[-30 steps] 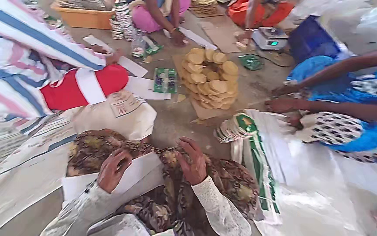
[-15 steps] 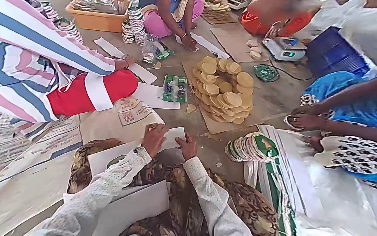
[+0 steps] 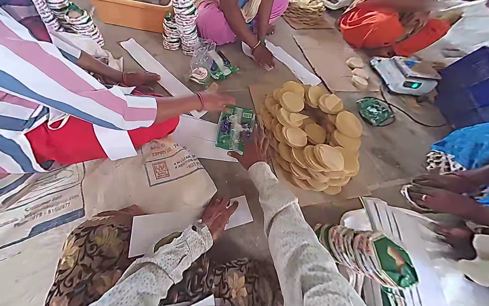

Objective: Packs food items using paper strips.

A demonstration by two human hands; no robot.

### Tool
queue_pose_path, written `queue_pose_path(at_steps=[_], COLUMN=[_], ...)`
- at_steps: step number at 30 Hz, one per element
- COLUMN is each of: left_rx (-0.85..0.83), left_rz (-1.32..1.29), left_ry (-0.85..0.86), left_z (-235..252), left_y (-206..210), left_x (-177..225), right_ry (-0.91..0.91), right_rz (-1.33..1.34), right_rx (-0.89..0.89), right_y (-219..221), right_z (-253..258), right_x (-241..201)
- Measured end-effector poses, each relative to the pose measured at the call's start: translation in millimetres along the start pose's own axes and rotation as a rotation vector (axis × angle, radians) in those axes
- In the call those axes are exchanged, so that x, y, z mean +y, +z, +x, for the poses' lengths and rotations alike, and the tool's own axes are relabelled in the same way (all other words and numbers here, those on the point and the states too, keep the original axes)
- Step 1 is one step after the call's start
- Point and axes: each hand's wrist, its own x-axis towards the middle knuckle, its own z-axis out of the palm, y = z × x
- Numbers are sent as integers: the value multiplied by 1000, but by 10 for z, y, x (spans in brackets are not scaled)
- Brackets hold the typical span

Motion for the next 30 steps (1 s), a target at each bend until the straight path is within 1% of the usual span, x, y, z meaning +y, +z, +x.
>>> queue_pose_path(at_steps=[3, 5, 8, 12, 15, 17, 20, 21, 22, 23, 25, 28, 30], left_rx=[16, 11, 4, -11, 8, 32, 56, 55, 53, 48, 40, 33, 45], left_rz=[-7, -9, 2, -1, -41, -89, -126, -125, -125, -114, -79, -65, -63], left_ry=[-1, -2, -6, -17, -17, -13, 9, 13, 12, 8, 2, -13, -18], left_z=[25, 32, 39, 38, 45, 55, 50, 53, 47, 39, 37, 21, 41], left_y=[23, 11, 6, -8, 2, -9, -6, -12, -15, -17, -41, -50, -27], left_x=[-18, -20, -22, -9, -29, -42, -37, -33, -30, -23, -12, 3, -4], right_ry=[21, 24, 41, 49, 149, 188, 199, 188, 183, 174, 109, 50, 21], right_rz=[-75, -86, -70, 11, 190, 410, 832, 915, 944, 924, 791, 550, 321], right_rx=[-80, -77, -108, -14, 41, 52, 18, -9, -42, -63, -46, -53, -103], right_y=[-25, 2, 21, 54, 1, -24, 153, 233, 317, 384, 444, 490, 485], right_z=[347, 452, 465, 327, -38, -427, -1117, -1308, -1477, -1622, -1778, -1829, -1857], right_x=[32, 61, 38, 69, 131, 195, 336, 380, 418, 446, 455, 384, 324])
